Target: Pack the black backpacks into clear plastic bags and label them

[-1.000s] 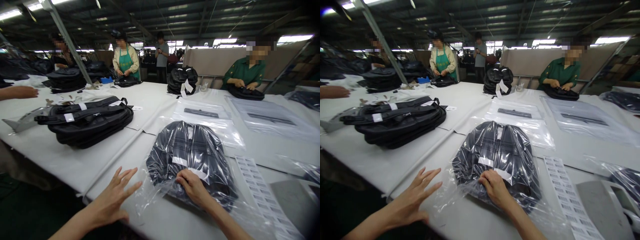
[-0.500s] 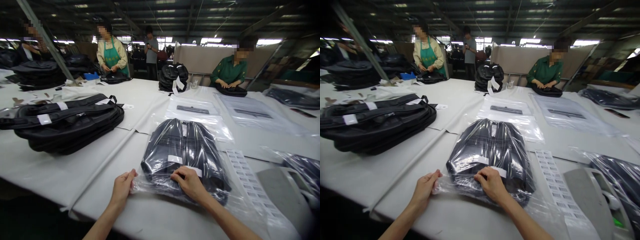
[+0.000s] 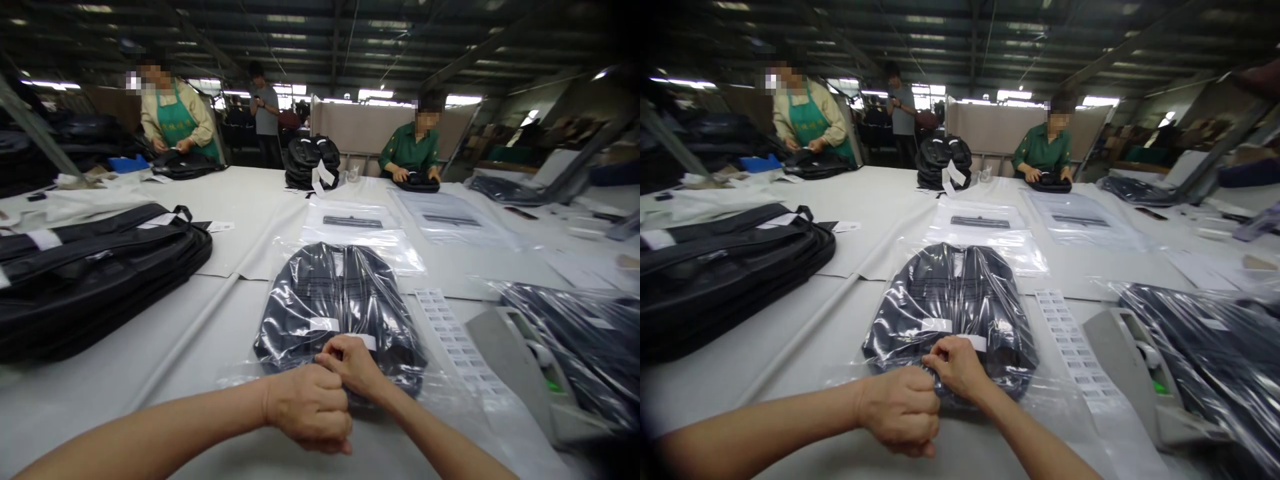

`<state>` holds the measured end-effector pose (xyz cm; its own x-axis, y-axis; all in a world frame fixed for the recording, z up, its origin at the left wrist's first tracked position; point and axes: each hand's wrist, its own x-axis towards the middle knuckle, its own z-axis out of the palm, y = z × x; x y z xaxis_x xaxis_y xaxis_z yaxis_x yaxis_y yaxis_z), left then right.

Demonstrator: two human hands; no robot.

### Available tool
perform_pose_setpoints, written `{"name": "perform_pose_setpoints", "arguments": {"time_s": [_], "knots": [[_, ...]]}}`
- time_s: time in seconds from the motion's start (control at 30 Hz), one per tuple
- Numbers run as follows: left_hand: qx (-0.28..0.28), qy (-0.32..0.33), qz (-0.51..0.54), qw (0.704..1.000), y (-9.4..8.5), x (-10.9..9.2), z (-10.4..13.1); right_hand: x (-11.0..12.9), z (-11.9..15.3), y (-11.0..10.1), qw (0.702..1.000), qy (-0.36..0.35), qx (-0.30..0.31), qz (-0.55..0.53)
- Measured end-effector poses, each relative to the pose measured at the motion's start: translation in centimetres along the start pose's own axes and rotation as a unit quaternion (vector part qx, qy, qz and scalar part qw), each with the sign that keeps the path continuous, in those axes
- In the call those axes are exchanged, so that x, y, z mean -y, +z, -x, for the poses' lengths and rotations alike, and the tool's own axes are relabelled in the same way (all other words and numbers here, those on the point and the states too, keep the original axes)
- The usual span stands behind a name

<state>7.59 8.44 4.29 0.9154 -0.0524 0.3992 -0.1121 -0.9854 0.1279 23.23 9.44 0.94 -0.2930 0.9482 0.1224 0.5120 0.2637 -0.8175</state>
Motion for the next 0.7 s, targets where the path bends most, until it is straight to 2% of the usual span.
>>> {"name": "perform_pose_setpoints", "arguments": {"time_s": [0.1,0.2,0.27,0.33,0.4,0.47,0.5,0.53,0.57,0.63,0.67,0.7], "knots": [[0.027,-0.023,0.033,0.999,1.8,2.7,-1.6,-0.8,-0.3,-0.1,0.999,0.019,0.002,-0.038],[0.044,-0.043,0.062,0.996,2.8,3.3,-1.7,-1.6,-0.9,-0.7,0.982,0.055,-0.038,-0.174],[0.059,-0.052,0.078,0.994,2.8,3.2,-1.5,-1.9,-1.5,-1.3,0.938,0.098,-0.057,-0.328],[0.062,-0.072,0.081,0.992,2.6,2.9,-1.6,-2.3,-2.1,-2.1,0.871,0.148,-0.061,-0.464],[0.068,-0.105,0.08,0.989,2.5,2.8,-1.8,-2.7,-2.7,-3.0,0.807,0.188,-0.066,-0.555],[0.082,-0.132,0.08,0.985,2.5,2.8,-2.1,-3.1,-3.1,-4.1,0.771,0.206,-0.083,-0.597],[0.086,-0.141,0.081,0.983,2.5,2.8,-2.2,-3.1,-3.1,-4.8,0.766,0.205,-0.097,-0.601],[0.088,-0.147,0.081,0.982,2.5,2.8,-2.3,-3.1,-3.0,-5.5,0.774,0.194,-0.117,-0.592],[0.088,-0.151,0.082,0.981,2.6,2.8,-2.4,-3.0,-2.6,-6.3,0.797,0.171,-0.137,-0.562],[0.087,-0.156,0.085,0.98,2.6,2.8,-2.6,-2.6,-1.1,-7.9,0.892,0.09,-0.148,-0.419],[0.085,-0.159,0.089,0.98,2.5,2.8,-2.7,-2.4,-0.1,-8.6,0.943,0.032,-0.121,-0.308],[0.083,-0.16,0.093,0.979,2.4,2.8,-2.8,-2.3,1.0,-9.3,0.979,-0.031,-0.074,-0.185]]}}
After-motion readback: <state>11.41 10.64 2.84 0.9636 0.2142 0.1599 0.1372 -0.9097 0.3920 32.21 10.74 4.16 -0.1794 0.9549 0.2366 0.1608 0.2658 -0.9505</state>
